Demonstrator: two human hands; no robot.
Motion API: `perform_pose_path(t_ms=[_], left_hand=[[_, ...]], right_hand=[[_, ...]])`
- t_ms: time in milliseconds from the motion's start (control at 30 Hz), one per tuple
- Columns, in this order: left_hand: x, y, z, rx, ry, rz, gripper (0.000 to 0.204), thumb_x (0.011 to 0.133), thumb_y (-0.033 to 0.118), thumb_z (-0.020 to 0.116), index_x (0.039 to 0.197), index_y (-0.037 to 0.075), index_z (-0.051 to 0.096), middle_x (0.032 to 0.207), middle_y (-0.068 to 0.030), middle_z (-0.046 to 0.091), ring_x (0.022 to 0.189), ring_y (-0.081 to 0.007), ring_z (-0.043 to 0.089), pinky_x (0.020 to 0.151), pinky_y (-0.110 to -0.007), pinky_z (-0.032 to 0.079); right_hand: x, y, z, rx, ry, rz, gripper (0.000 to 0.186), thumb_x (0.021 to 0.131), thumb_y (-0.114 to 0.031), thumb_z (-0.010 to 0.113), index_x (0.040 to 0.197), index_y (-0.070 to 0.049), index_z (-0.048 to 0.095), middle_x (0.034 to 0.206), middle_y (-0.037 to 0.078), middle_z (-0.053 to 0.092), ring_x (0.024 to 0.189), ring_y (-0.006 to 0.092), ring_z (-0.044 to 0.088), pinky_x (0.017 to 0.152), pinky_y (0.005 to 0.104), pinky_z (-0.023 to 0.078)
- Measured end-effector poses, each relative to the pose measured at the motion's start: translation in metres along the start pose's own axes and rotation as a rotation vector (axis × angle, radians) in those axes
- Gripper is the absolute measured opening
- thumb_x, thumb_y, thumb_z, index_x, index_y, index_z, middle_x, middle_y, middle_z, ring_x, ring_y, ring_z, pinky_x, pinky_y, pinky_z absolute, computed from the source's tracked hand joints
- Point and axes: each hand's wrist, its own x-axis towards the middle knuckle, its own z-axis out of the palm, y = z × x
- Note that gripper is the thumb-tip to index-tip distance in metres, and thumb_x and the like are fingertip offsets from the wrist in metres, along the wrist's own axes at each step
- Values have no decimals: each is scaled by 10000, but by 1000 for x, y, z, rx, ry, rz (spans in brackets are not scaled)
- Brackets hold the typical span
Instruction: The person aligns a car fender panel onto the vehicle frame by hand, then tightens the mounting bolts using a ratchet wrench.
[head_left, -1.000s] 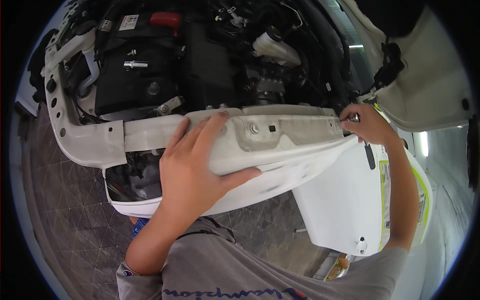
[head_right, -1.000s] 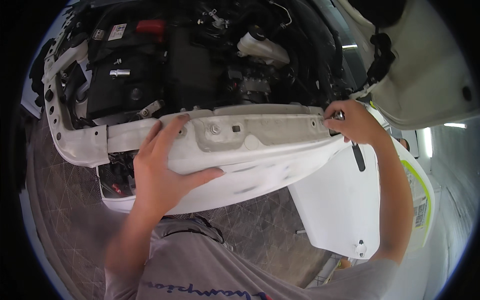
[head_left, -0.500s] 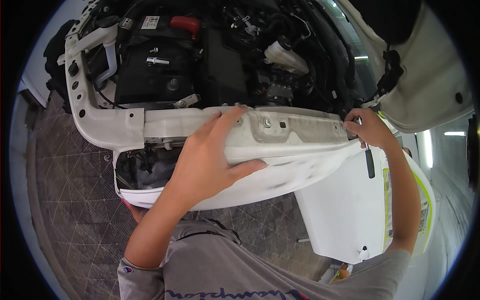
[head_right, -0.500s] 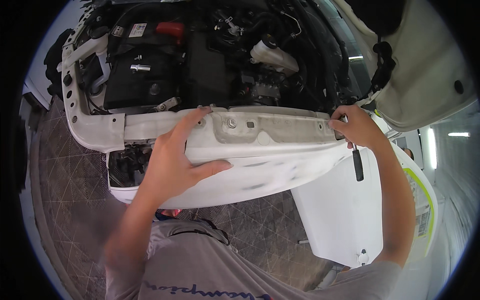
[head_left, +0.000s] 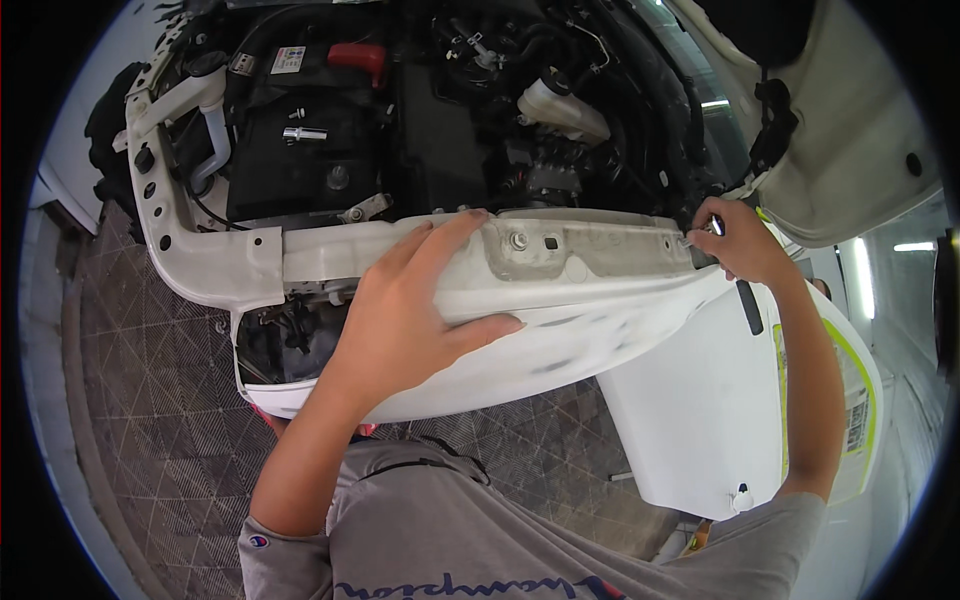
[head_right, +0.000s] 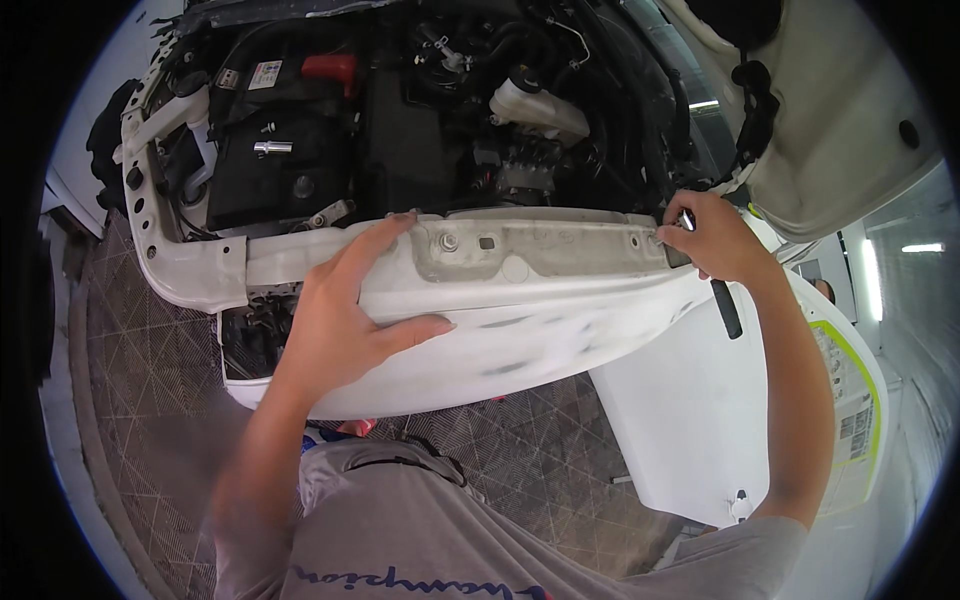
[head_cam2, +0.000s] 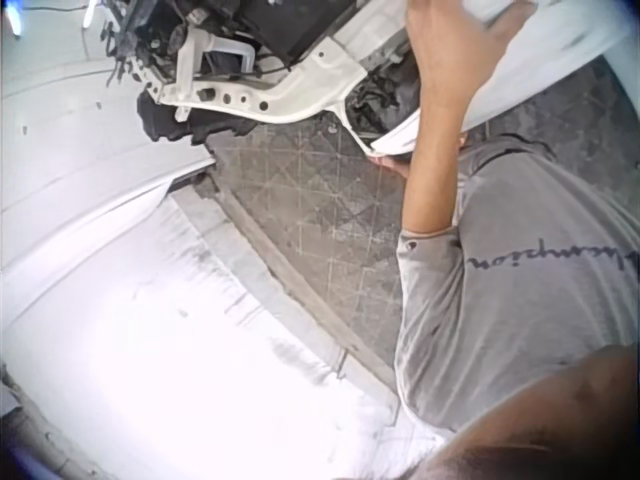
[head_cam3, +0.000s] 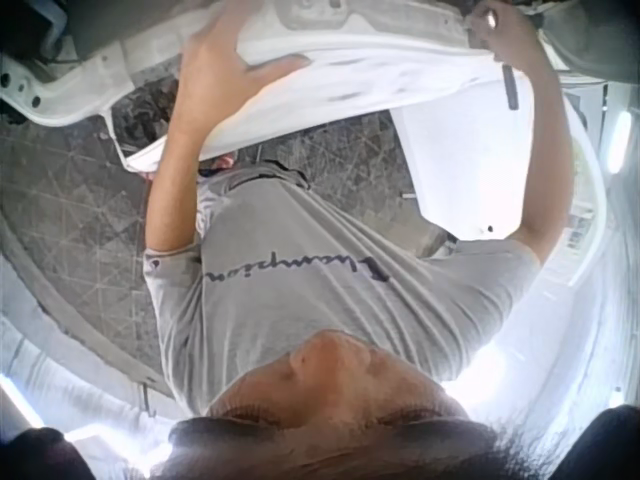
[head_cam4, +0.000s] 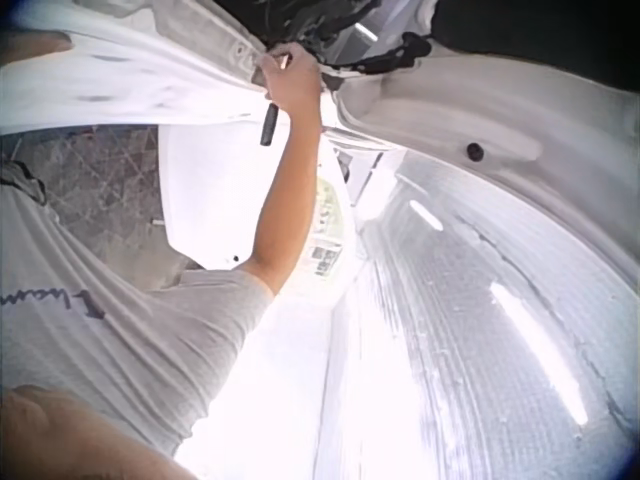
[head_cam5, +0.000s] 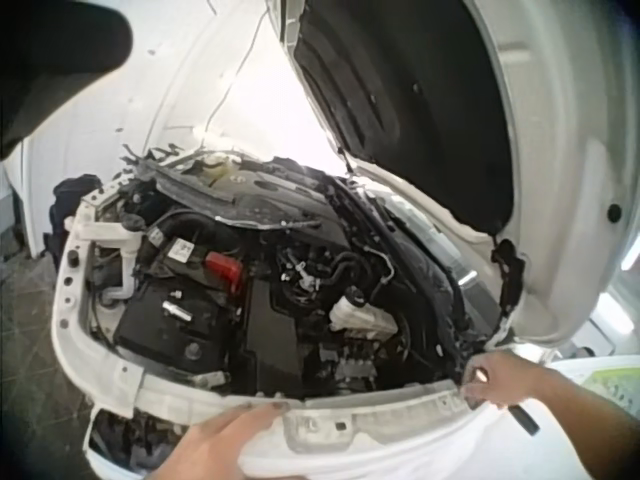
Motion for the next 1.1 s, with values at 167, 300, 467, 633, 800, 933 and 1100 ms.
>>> perform_pose_path(t_ms=[167, 300, 467, 633, 800, 933, 1100], left_hand=[[2, 4, 1, -4, -10, -17, 827, 631, 248, 927, 1330, -7, 566, 1301, -196, 641, 1164, -355, 650, 992, -399, 512], [2, 3, 1, 4, -13, -30, 825, 631, 249, 924, 1330, -6, 567, 1301, -196, 641, 1157, -355, 653, 986, -400, 515], [2, 4, -1, -25, -28, -54, 826, 618, 232, 927, 1331, 13, 572, 1305, -191, 640, 1174, -357, 641, 1001, -409, 503], [1, -1, 0, -36, -8, -12, 825, 631, 268, 910, 1341, 31, 565, 1251, -207, 650, 1143, -382, 638, 973, -435, 511], [2, -2, 1, -14, 19, 33, 818, 654, 328, 892, 1344, 38, 563, 1184, -223, 669, 1103, -409, 642, 932, -465, 527], [4, 2, 1, -18, -15, -17, 839, 586, 195, 932, 1325, 22, 573, 1296, -191, 643, 1166, -366, 645, 992, -421, 514], [3, -3, 3, -16, 36, 59, 804, 650, 320, 897, 1329, 35, 574, 1164, -217, 678, 1073, -411, 654, 902, -462, 541]], right_hand=[[13, 35, 8, -39, 110, -379, 161, 924, -179, 645, 967, -25, 622, 669, 80, 577, 479, 120, 498, 456, 290, 446], [14, 19, 20, 580, 51, 253, 215, 950, -176, 596, 994, 33, 620, 747, 114, 626, 480, 125, 487, 446, 292, 436], [1, 4, 0, 269, 97, 222, 250, 949, -187, 598, 1023, 50, 630, 754, 110, 658, 458, 104, 468, 418, 290, 414], [-1, 25, -17, 9, 118, -58, 219, 911, -198, 672, 1063, -40, 681, 838, 109, 680, 615, 158, 572, 580, 326, 480], [6, 36, 0, -93, 31, -244, 244, 905, -136, 688, 1129, -43, 683, 996, 129, 706, 861, 233, 623, 823, 358, 493], [7, 43, 3, -15, -9, -293, 248, 906, -90, 672, 1150, -45, 679, 1052, 113, 709, 919, 229, 644, 844, 352, 497], [12, 38, -3, -43, -62, -361, 239, 900, -76, 669, 1137, -40, 677, 1074, 96, 714, 928, 214, 647, 845, 340, 495]])
